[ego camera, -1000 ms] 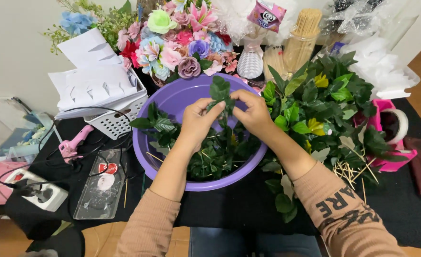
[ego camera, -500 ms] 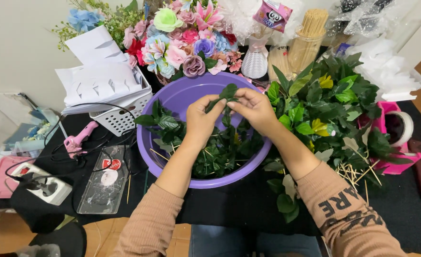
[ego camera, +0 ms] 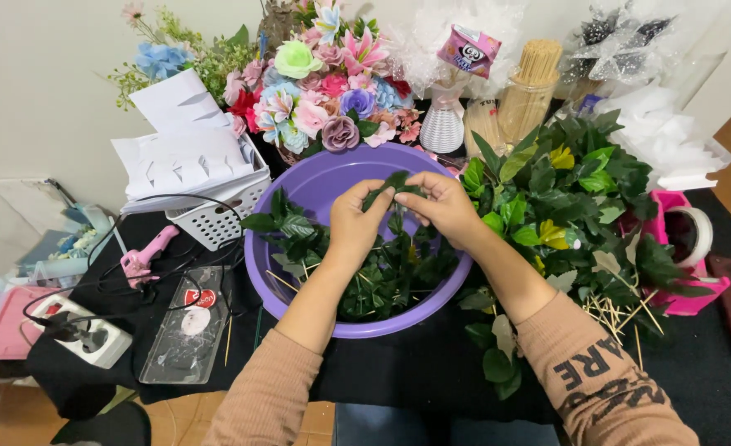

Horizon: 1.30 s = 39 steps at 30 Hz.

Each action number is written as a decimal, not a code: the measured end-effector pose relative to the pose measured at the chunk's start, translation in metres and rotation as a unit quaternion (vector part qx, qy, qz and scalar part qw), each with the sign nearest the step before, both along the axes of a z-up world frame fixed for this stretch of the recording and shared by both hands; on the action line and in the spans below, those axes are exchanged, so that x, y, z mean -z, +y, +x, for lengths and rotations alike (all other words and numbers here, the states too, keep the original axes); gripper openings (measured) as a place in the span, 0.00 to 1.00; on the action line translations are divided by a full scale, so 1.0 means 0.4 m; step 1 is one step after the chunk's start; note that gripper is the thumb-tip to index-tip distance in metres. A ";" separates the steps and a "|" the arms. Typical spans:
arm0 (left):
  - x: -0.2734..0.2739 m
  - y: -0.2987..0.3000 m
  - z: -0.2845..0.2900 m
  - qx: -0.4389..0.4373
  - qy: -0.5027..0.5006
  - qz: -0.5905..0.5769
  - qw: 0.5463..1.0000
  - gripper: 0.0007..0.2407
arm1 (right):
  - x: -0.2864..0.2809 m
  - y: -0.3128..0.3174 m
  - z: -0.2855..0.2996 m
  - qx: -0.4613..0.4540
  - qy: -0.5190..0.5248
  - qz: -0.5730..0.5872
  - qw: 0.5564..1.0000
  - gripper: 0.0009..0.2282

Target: The person assembles a floral arrangement by attaching artificial leaves and flowers to wooden skewers. They repeatedly pick up leaves and flowers from a purple basin, secure them to the skewers, and place the completed stems into a larger arrangement on the table.

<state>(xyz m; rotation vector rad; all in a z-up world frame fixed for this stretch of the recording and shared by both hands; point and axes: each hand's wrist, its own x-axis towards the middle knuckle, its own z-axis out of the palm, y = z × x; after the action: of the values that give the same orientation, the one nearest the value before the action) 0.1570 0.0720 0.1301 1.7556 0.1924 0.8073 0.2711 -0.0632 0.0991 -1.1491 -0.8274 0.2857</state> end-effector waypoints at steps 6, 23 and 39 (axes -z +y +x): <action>0.008 -0.005 0.004 0.032 -0.006 -0.070 0.997 0.05 | -0.036 -0.006 -0.023 0.052 -0.006 -0.046 0.998 0.05; 0.042 0.014 0.017 0.057 0.015 -0.182 0.982 0.04 | -0.037 -0.016 -0.021 0.043 0.000 -0.060 0.997 0.07; 0.030 0.002 0.017 0.038 0.001 -0.172 0.984 0.08 | -0.021 -0.007 -0.005 0.034 0.002 -0.066 0.997 0.06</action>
<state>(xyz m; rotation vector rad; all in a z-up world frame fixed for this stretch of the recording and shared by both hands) 0.1637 0.0728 0.1181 1.4288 0.2490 0.6735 0.2690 -0.0660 0.1074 -1.2963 -0.7737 0.2900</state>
